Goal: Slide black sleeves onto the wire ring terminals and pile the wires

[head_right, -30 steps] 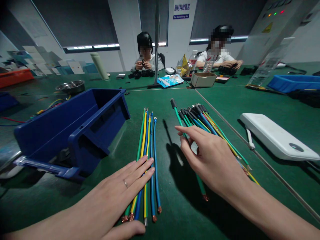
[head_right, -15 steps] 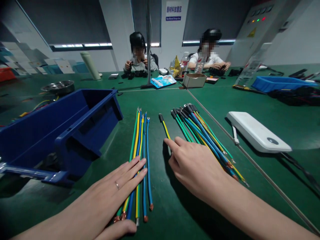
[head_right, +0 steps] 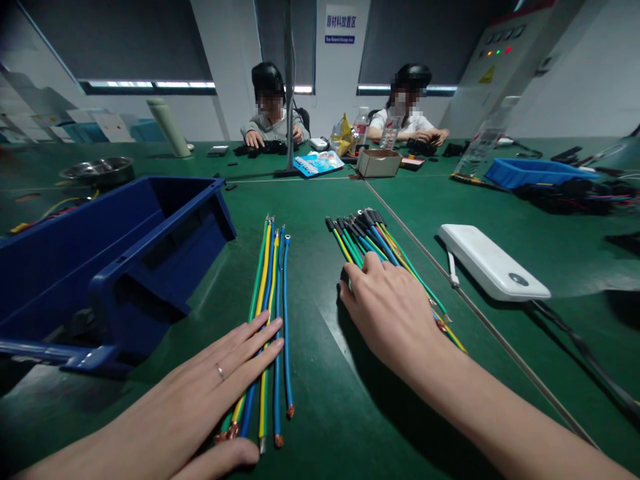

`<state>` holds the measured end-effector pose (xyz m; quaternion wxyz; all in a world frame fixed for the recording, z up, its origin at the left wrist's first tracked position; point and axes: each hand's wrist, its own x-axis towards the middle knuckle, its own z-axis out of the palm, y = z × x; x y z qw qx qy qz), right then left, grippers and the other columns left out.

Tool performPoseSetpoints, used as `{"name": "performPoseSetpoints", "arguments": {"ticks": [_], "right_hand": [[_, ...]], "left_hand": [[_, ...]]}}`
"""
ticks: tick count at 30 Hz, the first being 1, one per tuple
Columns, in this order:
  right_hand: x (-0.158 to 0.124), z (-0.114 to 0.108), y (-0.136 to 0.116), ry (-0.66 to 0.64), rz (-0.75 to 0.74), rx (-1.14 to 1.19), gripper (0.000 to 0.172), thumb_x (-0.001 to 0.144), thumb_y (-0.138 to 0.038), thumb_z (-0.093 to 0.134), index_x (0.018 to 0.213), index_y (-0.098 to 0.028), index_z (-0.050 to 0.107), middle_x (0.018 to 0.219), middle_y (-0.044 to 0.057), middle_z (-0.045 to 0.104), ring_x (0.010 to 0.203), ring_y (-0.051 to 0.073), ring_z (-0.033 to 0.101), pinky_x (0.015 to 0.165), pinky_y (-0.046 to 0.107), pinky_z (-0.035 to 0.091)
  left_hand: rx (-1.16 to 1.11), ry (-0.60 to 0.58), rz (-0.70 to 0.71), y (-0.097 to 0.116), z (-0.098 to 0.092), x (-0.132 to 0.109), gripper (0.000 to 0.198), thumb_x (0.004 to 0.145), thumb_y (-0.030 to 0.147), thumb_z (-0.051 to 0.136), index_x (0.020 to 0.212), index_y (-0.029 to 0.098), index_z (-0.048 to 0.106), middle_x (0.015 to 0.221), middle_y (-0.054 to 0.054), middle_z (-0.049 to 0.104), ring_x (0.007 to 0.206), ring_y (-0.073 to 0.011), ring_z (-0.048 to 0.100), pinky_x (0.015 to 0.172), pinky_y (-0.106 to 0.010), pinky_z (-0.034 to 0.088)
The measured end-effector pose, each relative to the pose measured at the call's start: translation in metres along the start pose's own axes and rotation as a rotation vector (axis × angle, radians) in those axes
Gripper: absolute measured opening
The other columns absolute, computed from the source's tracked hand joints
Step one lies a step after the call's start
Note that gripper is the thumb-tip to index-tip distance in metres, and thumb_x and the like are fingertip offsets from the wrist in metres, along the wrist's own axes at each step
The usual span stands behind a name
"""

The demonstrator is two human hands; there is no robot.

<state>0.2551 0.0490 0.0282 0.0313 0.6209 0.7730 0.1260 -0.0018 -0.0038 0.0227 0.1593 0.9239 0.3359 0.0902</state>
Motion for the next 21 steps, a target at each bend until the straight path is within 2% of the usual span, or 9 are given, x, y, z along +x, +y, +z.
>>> {"name": "performPoseSetpoints", "arguments": {"ticks": [4, 7, 9, 11, 13, 16, 21], "right_hand": [[0.000, 0.003, -0.003, 0.103, -0.074, 0.060, 0.035, 0.096, -0.033, 0.041, 0.115, -0.015, 0.065, 0.105, 0.015, 0.059, 0.092, 0.028, 0.059, 0.078, 0.041, 0.047], [-0.004, 0.001, -0.011, 0.122, -0.256, 0.291, 0.042, 0.096, -0.040, 0.042, 0.126, -0.015, 0.059, 0.122, 0.015, 0.056, 0.108, 0.028, 0.054, 0.092, 0.045, 0.046], [-0.008, -0.002, -0.018, 0.039, -0.429, 0.494, 0.064, 0.092, -0.056, 0.046, 0.140, -0.014, 0.045, 0.143, 0.016, 0.045, 0.128, 0.028, 0.044, 0.104, 0.045, 0.040], [-0.014, -0.003, -0.025, -0.070, -0.615, 0.632, 0.093, 0.083, -0.068, 0.052, 0.151, -0.010, 0.026, 0.156, 0.017, 0.025, 0.142, 0.028, 0.027, 0.114, 0.044, 0.029], [-0.019, -0.001, -0.031, -0.123, -0.739, 0.704, 0.107, 0.078, -0.068, 0.058, 0.154, -0.009, 0.011, 0.160, 0.017, 0.010, 0.147, 0.027, 0.013, 0.118, 0.042, 0.019], [-0.024, 0.004, -0.035, -0.103, -0.767, 0.755, 0.106, 0.078, -0.060, 0.063, 0.154, -0.010, 0.008, 0.160, 0.017, 0.005, 0.148, 0.025, 0.009, 0.119, 0.039, 0.015], [-0.026, 0.005, -0.037, -0.052, -0.736, 0.740, 0.099, 0.080, -0.055, 0.064, 0.152, -0.006, 0.019, 0.158, 0.018, 0.014, 0.147, 0.023, 0.013, 0.118, 0.035, 0.021]], "left_hand": [[-0.009, 0.058, -0.019, 0.000, 0.003, -0.003, 0.073, 0.087, 0.046, 0.063, 0.149, 0.023, 0.032, 0.156, -0.006, 0.029, 0.143, -0.0245, 0.031, 0.117, -0.040, 0.030], [0.003, 0.125, -0.055, -0.002, 0.010, -0.006, 0.092, 0.081, 0.055, 0.068, 0.153, 0.024, 0.020, 0.158, -0.009, 0.022, 0.144, -0.0313, 0.026, 0.116, -0.048, 0.030], [0.016, 0.156, -0.060, -0.004, 0.016, -0.007, 0.102, 0.077, 0.057, 0.070, 0.154, 0.024, 0.011, 0.158, -0.011, 0.019, 0.144, -0.0342, 0.024, 0.116, -0.050, 0.028], [0.035, 0.165, -0.047, -0.006, 0.021, -0.008, 0.103, 0.079, 0.053, 0.071, 0.155, 0.024, 0.008, 0.158, -0.011, 0.020, 0.143, -0.0341, 0.027, 0.117, -0.048, 0.028], [0.045, 0.160, -0.040, -0.008, 0.022, -0.008, 0.099, 0.081, 0.047, 0.070, 0.155, 0.023, 0.008, 0.157, -0.011, 0.022, 0.141, -0.0333, 0.032, 0.117, -0.045, 0.030], [0.027, 0.140, -0.034, -0.010, 0.019, -0.009, 0.093, 0.083, 0.044, 0.068, 0.154, 0.025, 0.012, 0.157, -0.010, 0.024, 0.140, -0.0327, 0.035, 0.115, -0.044, 0.034], [0.022, 0.087, -0.010, -0.010, 0.013, -0.007, 0.085, 0.086, 0.045, 0.065, 0.154, 0.025, 0.018, 0.156, -0.009, 0.027, 0.140, -0.0314, 0.035, 0.115, -0.042, 0.035]]}}
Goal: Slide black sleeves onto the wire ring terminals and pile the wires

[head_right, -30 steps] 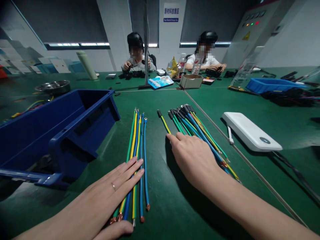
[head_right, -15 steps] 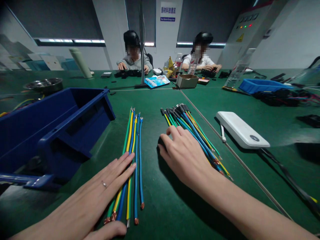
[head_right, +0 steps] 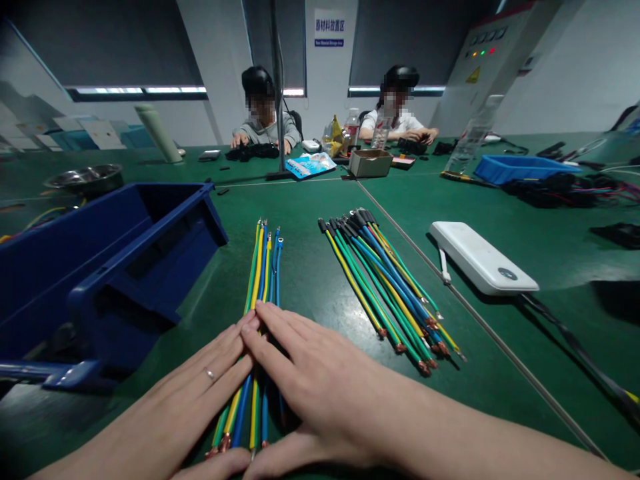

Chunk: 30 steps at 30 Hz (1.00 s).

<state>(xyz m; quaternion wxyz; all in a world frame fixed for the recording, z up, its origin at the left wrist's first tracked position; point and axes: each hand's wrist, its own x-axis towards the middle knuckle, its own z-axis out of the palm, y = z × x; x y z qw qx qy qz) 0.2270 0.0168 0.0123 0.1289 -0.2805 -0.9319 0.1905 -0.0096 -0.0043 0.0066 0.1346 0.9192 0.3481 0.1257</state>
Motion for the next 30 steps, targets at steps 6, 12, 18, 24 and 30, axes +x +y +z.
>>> {"name": "performPoseSetpoints", "arguments": {"ticks": [6, 12, 18, 24, 30], "right_hand": [[0.006, -0.005, -0.003, -0.056, 0.018, 0.011, 0.100, 0.074, -0.050, 0.068, 0.150, -0.002, 0.024, 0.156, 0.023, 0.019, 0.145, 0.028, 0.021, 0.115, 0.039, 0.028], [0.003, -0.006, -0.004, -0.037, 0.028, -0.026, 0.104, 0.065, -0.041, 0.071, 0.151, -0.006, 0.023, 0.157, 0.020, 0.020, 0.145, 0.029, 0.022, 0.114, 0.040, 0.030], [0.007, -0.004, -0.003, -0.004, 0.063, -0.048, 0.099, 0.069, -0.048, 0.071, 0.150, -0.009, 0.030, 0.153, 0.021, 0.030, 0.141, 0.030, 0.032, 0.111, 0.044, 0.036], [0.010, 0.002, -0.006, 0.033, 0.116, -0.068, 0.094, 0.073, -0.057, 0.068, 0.148, -0.013, 0.035, 0.152, 0.020, 0.034, 0.137, 0.032, 0.039, 0.106, 0.045, 0.042], [0.009, 0.001, -0.005, 0.086, 0.135, -0.027, 0.072, 0.082, -0.043, 0.062, 0.145, -0.017, 0.039, 0.148, 0.014, 0.041, 0.132, 0.025, 0.045, 0.104, 0.040, 0.046]], "left_hand": [[0.022, -0.047, -0.012, 0.001, -0.002, 0.006, 0.076, 0.086, 0.047, 0.063, 0.150, 0.020, 0.032, 0.154, -0.012, 0.029, 0.141, -0.0310, 0.033, 0.115, -0.043, 0.033], [0.065, -0.134, 0.002, 0.005, -0.010, 0.007, 0.072, 0.088, 0.048, 0.061, 0.143, 0.007, 0.042, 0.152, -0.021, 0.029, 0.141, -0.0326, 0.031, 0.114, -0.043, 0.033], [-0.065, -0.061, -0.022, 0.004, -0.014, 0.003, 0.068, 0.090, 0.050, 0.057, 0.148, 0.021, 0.036, 0.153, -0.011, 0.034, 0.142, -0.0290, 0.031, 0.115, -0.042, 0.033], [-0.013, -0.121, -0.012, 0.008, -0.022, 0.011, 0.069, 0.093, 0.057, 0.047, 0.141, 0.007, 0.044, 0.150, -0.018, 0.035, 0.141, -0.0282, 0.031, 0.114, -0.038, 0.031], [0.052, -0.129, 0.007, 0.012, -0.025, 0.018, 0.074, 0.092, 0.060, 0.045, 0.133, -0.001, 0.052, 0.144, -0.024, 0.043, 0.139, -0.0303, 0.032, 0.113, -0.040, 0.030]]}}
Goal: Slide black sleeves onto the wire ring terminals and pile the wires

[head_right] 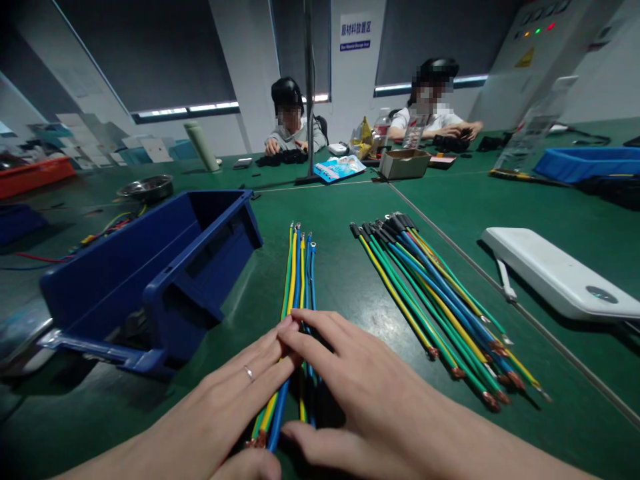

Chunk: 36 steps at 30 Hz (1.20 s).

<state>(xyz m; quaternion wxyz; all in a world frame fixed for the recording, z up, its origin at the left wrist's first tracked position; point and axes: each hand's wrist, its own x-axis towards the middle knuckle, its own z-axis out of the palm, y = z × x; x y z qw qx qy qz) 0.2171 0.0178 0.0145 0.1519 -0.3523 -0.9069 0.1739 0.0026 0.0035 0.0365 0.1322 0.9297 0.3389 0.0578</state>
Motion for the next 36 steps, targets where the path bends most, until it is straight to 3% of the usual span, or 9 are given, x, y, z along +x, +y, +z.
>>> {"name": "performPoseSetpoints", "arguments": {"ticks": [4, 7, 9, 12, 16, 19, 23, 29, 36], "right_hand": [[0.000, -0.011, 0.001, 0.041, -0.032, -0.034, 0.060, 0.084, -0.045, 0.060, 0.135, -0.016, 0.048, 0.132, 0.013, 0.054, 0.119, 0.025, 0.051, 0.097, 0.040, 0.049], [0.001, -0.015, 0.002, 0.065, -0.041, -0.069, 0.029, 0.090, -0.037, 0.053, 0.112, -0.019, 0.061, 0.112, 0.010, 0.062, 0.101, 0.023, 0.055, 0.088, 0.040, 0.049], [0.002, -0.014, 0.004, 0.056, -0.030, -0.061, 0.020, 0.094, -0.027, 0.045, 0.100, -0.020, 0.063, 0.102, 0.008, 0.062, 0.093, 0.021, 0.055, 0.083, 0.038, 0.048], [0.002, -0.009, 0.006, 0.043, 0.002, -0.024, 0.024, 0.097, -0.019, 0.037, 0.098, -0.020, 0.061, 0.096, 0.007, 0.060, 0.088, 0.020, 0.051, 0.077, 0.037, 0.045], [-0.001, -0.008, 0.012, 0.094, 0.134, -0.015, 0.017, 0.096, -0.032, 0.046, 0.090, -0.021, 0.058, 0.098, 0.006, 0.056, 0.092, 0.022, 0.047, 0.080, 0.040, 0.043], [-0.003, -0.010, 0.018, 0.122, 0.211, -0.044, 0.020, 0.097, -0.034, 0.042, 0.091, -0.022, 0.056, 0.097, 0.006, 0.055, 0.092, 0.022, 0.048, 0.084, 0.044, 0.041], [-0.001, -0.012, 0.020, 0.085, 0.163, -0.104, 0.013, 0.095, -0.030, 0.045, 0.093, -0.023, 0.056, 0.093, 0.005, 0.057, 0.083, 0.021, 0.052, 0.077, 0.043, 0.045], [0.001, -0.011, 0.012, 0.163, -0.023, -0.175, 0.012, 0.091, -0.029, 0.051, 0.099, -0.024, 0.059, 0.090, 0.005, 0.061, 0.077, 0.021, 0.057, 0.065, 0.035, 0.047], [0.001, -0.006, 0.015, 0.217, 0.031, -0.228, 0.022, 0.089, -0.035, 0.057, 0.107, -0.024, 0.057, 0.094, 0.006, 0.060, 0.080, 0.022, 0.057, 0.063, 0.034, 0.046]], "left_hand": [[0.070, -0.100, -0.007, -0.002, 0.009, 0.003, 0.080, 0.085, 0.063, 0.055, 0.136, 0.001, 0.051, 0.145, -0.027, 0.039, 0.136, -0.0369, 0.035, 0.109, -0.047, 0.035], [0.123, -0.151, 0.007, -0.003, 0.015, 0.005, 0.081, 0.085, 0.061, 0.057, 0.137, 0.001, 0.048, 0.146, -0.029, 0.033, 0.136, -0.0399, 0.033, 0.105, -0.051, 0.039], [0.126, -0.124, 0.015, -0.004, 0.018, 0.004, 0.079, 0.086, 0.059, 0.057, 0.139, 0.002, 0.046, 0.148, -0.029, 0.031, 0.137, -0.0394, 0.032, 0.106, -0.051, 0.039], [0.129, -0.056, 0.019, -0.005, 0.022, 0.000, 0.079, 0.084, 0.056, 0.062, 0.141, 0.004, 0.044, 0.150, -0.027, 0.031, 0.138, -0.0377, 0.033, 0.107, -0.049, 0.040], [0.190, 0.063, 0.054, -0.012, 0.037, -0.007, 0.081, 0.081, 0.051, 0.068, 0.144, 0.010, 0.039, 0.152, -0.023, 0.032, 0.141, -0.0351, 0.032, 0.107, -0.049, 0.042], [0.271, 0.184, 0.077, -0.019, 0.052, -0.007, 0.071, 0.082, 0.026, 0.065, 0.145, 0.014, 0.035, 0.151, -0.020, 0.036, 0.141, -0.0359, 0.032, 0.102, -0.049, 0.048], [0.416, 0.213, 0.105, -0.022, 0.058, -0.004, 0.071, 0.076, -0.002, 0.049, 0.144, 0.015, 0.036, 0.146, -0.021, 0.043, 0.137, -0.0340, 0.039, 0.098, -0.044, 0.052], [0.500, 0.194, 0.158, -0.020, 0.051, -0.004, 0.066, 0.078, -0.003, 0.048, 0.142, 0.010, 0.039, 0.140, -0.018, 0.052, 0.131, -0.0319, 0.048, 0.100, -0.040, 0.051], [0.543, 0.203, 0.161, -0.016, 0.040, 0.002, 0.048, 0.084, 0.004, 0.046, 0.131, 0.014, 0.052, 0.134, -0.014, 0.058, 0.121, -0.0295, 0.058, 0.089, -0.036, 0.057]]}}
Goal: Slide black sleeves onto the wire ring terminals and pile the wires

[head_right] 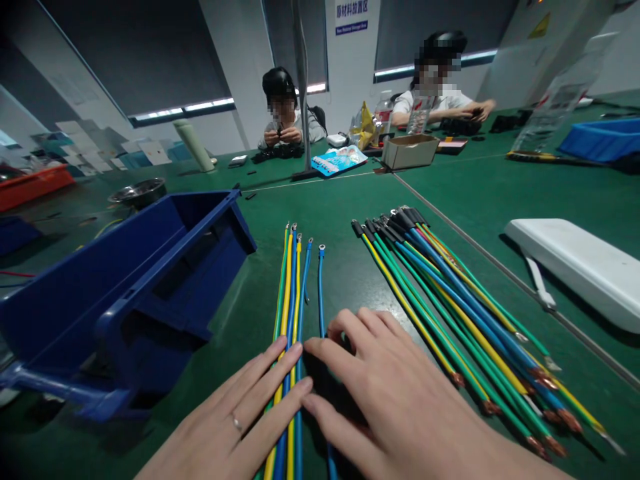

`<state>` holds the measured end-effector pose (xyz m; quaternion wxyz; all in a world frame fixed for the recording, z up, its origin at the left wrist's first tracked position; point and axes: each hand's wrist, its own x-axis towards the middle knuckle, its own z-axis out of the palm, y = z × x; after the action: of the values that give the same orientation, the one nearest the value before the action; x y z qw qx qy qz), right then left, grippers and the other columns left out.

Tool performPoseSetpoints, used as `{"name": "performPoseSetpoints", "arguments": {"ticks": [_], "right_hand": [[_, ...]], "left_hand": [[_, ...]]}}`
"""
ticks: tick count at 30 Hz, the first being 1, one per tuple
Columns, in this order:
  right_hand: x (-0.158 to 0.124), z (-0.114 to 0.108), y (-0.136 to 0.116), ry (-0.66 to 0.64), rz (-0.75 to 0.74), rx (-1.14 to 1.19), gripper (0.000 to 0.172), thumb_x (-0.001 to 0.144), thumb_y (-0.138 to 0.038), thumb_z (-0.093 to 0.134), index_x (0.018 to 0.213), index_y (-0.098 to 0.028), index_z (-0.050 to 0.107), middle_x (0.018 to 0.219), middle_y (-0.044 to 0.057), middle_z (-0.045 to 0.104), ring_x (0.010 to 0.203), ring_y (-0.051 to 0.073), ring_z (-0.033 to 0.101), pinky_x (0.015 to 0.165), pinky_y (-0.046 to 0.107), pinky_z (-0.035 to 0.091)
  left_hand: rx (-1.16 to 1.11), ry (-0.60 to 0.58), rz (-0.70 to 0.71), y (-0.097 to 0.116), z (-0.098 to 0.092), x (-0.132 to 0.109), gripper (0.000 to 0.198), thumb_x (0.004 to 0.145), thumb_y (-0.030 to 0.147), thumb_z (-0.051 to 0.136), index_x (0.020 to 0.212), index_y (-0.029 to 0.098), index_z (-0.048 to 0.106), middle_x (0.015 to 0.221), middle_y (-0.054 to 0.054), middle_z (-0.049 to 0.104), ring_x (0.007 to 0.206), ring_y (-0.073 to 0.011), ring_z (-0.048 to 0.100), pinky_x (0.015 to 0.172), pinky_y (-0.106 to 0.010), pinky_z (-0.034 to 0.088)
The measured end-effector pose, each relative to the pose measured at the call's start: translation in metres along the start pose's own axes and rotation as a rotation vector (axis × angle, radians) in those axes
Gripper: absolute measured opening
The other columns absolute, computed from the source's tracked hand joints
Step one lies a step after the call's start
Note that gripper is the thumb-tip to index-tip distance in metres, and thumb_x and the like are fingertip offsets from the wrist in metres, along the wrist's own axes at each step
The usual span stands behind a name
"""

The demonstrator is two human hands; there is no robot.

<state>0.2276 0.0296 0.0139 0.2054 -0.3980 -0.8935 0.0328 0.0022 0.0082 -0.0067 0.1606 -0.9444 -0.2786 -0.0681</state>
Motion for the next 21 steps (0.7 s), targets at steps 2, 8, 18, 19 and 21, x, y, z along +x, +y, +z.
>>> {"name": "performPoseSetpoints", "arguments": {"ticks": [2, 8, 18, 19, 21], "right_hand": [[0.000, -0.001, 0.002, 0.009, 0.015, -0.008, 0.018, 0.091, -0.036, 0.054, 0.102, -0.023, 0.057, 0.092, 0.006, 0.060, 0.079, 0.022, 0.056, 0.065, 0.035, 0.046], [-0.002, 0.006, 0.010, 0.007, 0.104, -0.058, 0.010, 0.093, -0.029, 0.048, 0.091, -0.022, 0.053, 0.085, 0.004, 0.058, 0.075, 0.022, 0.053, 0.067, 0.039, 0.041], [-0.002, 0.008, 0.015, -0.108, 0.180, -0.065, 0.021, 0.092, -0.014, 0.039, 0.103, -0.019, 0.056, 0.087, 0.005, 0.062, 0.079, 0.022, 0.059, 0.070, 0.037, 0.041], [-0.002, 0.006, 0.015, -0.108, 0.186, -0.049, 0.021, 0.092, -0.014, 0.039, 0.103, -0.019, 0.057, 0.086, 0.005, 0.062, 0.079, 0.021, 0.059, 0.070, 0.035, 0.041], [-0.002, 0.004, 0.015, -0.106, 0.210, 0.000, 0.020, 0.092, -0.016, 0.040, 0.099, -0.019, 0.059, 0.084, 0.005, 0.062, 0.077, 0.020, 0.059, 0.069, 0.033, 0.041]], "left_hand": [[-0.005, 0.008, -0.013, 0.000, -0.002, 0.001, 0.047, 0.085, 0.005, 0.045, 0.131, 0.014, 0.052, 0.135, -0.014, 0.058, 0.121, -0.0288, 0.058, 0.090, -0.036, 0.057], [-0.073, -0.021, -0.041, 0.000, -0.001, -0.005, 0.059, 0.081, 0.004, 0.049, 0.139, 0.013, 0.045, 0.143, -0.016, 0.049, 0.130, -0.0293, 0.050, 0.098, -0.038, 0.051], [-0.141, 0.023, -0.056, 0.002, -0.014, 0.002, 0.070, 0.082, 0.056, 0.063, 0.127, 0.003, 0.057, 0.135, -0.022, 0.055, 0.125, -0.0326, 0.055, 0.093, -0.039, 0.056], [-0.135, 0.005, -0.061, 0.003, -0.015, 0.004, 0.070, 0.081, 0.055, 0.065, 0.127, 0.004, 0.056, 0.136, -0.022, 0.055, 0.125, -0.0325, 0.055, 0.092, -0.039, 0.056], [-0.137, -0.006, -0.080, 0.006, -0.014, 0.006, 0.075, 0.079, 0.057, 0.066, 0.130, 0.004, 0.054, 0.138, -0.022, 0.052, 0.127, -0.0321, 0.053, 0.093, -0.040, 0.056]]}}
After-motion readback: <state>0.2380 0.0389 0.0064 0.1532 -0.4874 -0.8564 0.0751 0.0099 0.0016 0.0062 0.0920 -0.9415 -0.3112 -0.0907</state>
